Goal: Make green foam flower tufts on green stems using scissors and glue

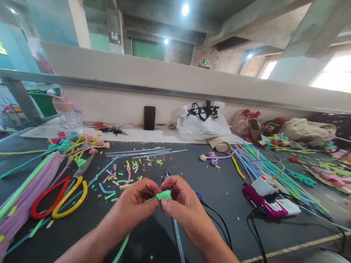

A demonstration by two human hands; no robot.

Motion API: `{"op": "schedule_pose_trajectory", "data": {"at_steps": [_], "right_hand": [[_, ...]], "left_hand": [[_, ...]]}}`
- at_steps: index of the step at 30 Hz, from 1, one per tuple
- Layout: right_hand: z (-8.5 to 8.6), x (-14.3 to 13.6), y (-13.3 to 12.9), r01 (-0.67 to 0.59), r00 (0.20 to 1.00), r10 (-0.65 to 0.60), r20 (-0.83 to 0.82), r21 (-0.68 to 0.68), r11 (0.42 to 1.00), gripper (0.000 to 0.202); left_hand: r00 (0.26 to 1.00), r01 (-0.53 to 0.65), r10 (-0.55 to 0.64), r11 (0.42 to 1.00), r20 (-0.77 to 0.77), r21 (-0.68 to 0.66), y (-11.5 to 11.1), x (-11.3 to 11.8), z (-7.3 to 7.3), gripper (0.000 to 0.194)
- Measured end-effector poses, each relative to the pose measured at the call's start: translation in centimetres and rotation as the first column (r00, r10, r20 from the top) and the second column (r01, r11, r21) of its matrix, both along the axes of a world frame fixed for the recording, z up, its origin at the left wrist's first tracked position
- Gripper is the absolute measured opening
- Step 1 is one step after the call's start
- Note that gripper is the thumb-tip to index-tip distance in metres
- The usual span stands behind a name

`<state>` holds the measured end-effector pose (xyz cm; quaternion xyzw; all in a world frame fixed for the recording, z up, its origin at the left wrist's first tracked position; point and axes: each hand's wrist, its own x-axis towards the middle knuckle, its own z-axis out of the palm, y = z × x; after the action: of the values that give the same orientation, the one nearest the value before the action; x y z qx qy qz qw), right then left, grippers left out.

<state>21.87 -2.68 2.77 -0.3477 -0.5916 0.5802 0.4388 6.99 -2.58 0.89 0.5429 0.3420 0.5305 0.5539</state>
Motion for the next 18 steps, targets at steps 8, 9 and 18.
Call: {"op": "schedule_pose_trajectory", "data": {"at_steps": [8, 9, 18], "right_hand": [[0.1, 0.9, 0.6, 0.450, 0.843, -0.510, 0.170, 0.295, 0.843, 0.036], [-0.1, 0.7, 0.7, 0.458, 0.827, -0.527, 0.197, 0.308, 0.834, 0.031], [-1.6, -0.9, 0.9, 0.427, 0.824, -0.506, 0.256, 0.305, 0.851, 0.022]], "left_hand": [[0.909, 0.205, -0.063, 0.928, 0.413, -0.310, 0.3, -0.9, 0.8, 0.024], [0.898, 0.221, -0.067, 0.923, 0.435, -0.315, 0.3, -1.0, 0.8, 0.024], [0.855, 0.244, -0.074, 0.931, 0.514, -0.272, 0.5, -1.2, 0.4, 0.018]]}}
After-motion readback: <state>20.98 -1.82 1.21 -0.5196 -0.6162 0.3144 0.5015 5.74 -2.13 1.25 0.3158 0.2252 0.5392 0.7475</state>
